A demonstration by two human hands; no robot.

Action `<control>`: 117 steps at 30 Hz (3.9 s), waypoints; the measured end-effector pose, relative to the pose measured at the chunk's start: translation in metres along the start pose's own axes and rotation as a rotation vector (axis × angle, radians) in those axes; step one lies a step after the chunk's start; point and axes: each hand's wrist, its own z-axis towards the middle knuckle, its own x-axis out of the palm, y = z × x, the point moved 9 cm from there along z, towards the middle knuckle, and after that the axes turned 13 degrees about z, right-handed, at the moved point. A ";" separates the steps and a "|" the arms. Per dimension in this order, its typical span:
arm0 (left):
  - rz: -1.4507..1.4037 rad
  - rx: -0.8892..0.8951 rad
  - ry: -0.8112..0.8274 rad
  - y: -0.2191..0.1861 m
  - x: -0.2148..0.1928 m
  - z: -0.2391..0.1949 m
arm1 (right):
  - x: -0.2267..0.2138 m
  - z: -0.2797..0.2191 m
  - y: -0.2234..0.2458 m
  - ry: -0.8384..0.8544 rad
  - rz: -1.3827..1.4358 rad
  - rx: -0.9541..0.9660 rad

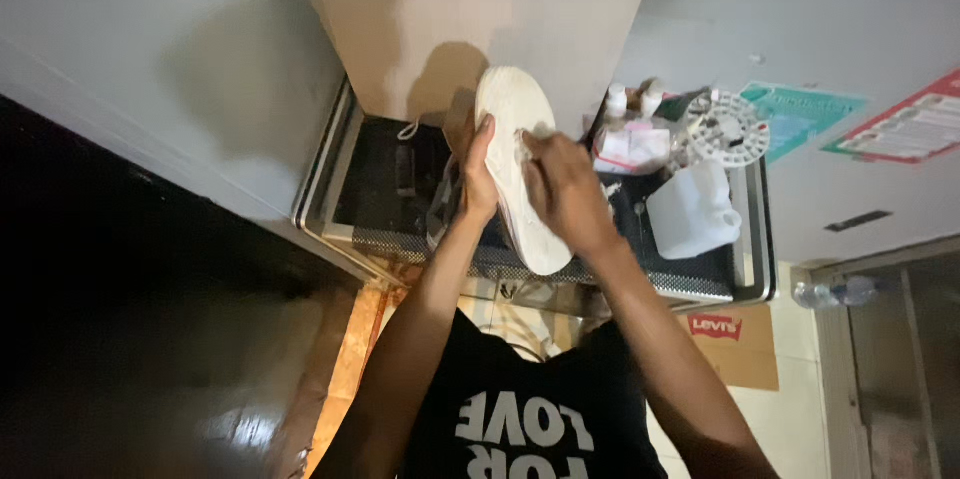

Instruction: The person scrubs the white sole of a beige sneaker with a small brush, focusing on the tread and edges. They then pour a liquid from a white plastic jug onto a cloth and wipe the shoe's sole and upper.

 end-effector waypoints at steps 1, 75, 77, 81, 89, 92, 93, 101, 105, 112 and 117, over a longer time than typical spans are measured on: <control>0.003 -0.008 0.001 -0.010 0.002 -0.009 | -0.002 -0.001 -0.004 0.001 0.002 0.009; 0.082 0.179 0.186 -0.078 -0.014 -0.038 | -0.007 -0.006 0.051 -0.052 0.101 -0.011; 0.090 0.167 0.230 -0.082 -0.008 -0.048 | -0.009 -0.004 0.043 -0.084 0.097 -0.011; 0.171 0.253 0.309 -0.092 -0.005 -0.032 | -0.005 -0.011 0.047 -0.123 0.120 0.009; 0.184 0.303 0.312 -0.116 0.004 -0.033 | -0.018 0.007 0.051 -0.159 0.038 -0.018; 0.194 0.323 0.277 -0.096 -0.010 -0.025 | -0.001 -0.011 0.057 -0.141 0.040 0.016; 0.177 0.319 0.265 -0.091 -0.013 -0.019 | 0.006 -0.016 0.058 -0.117 0.059 0.020; 0.095 0.207 0.375 -0.131 0.020 -0.054 | -0.027 0.012 0.032 -0.281 0.048 0.050; 0.166 0.202 0.360 -0.107 0.005 -0.045 | 0.002 -0.017 0.039 -0.149 0.147 0.052; 0.164 0.269 0.456 -0.112 0.035 -0.063 | -0.042 0.015 0.016 -0.329 0.093 -0.038; 0.196 0.288 0.410 -0.086 0.023 -0.044 | -0.009 -0.005 0.029 -0.109 -0.051 -0.106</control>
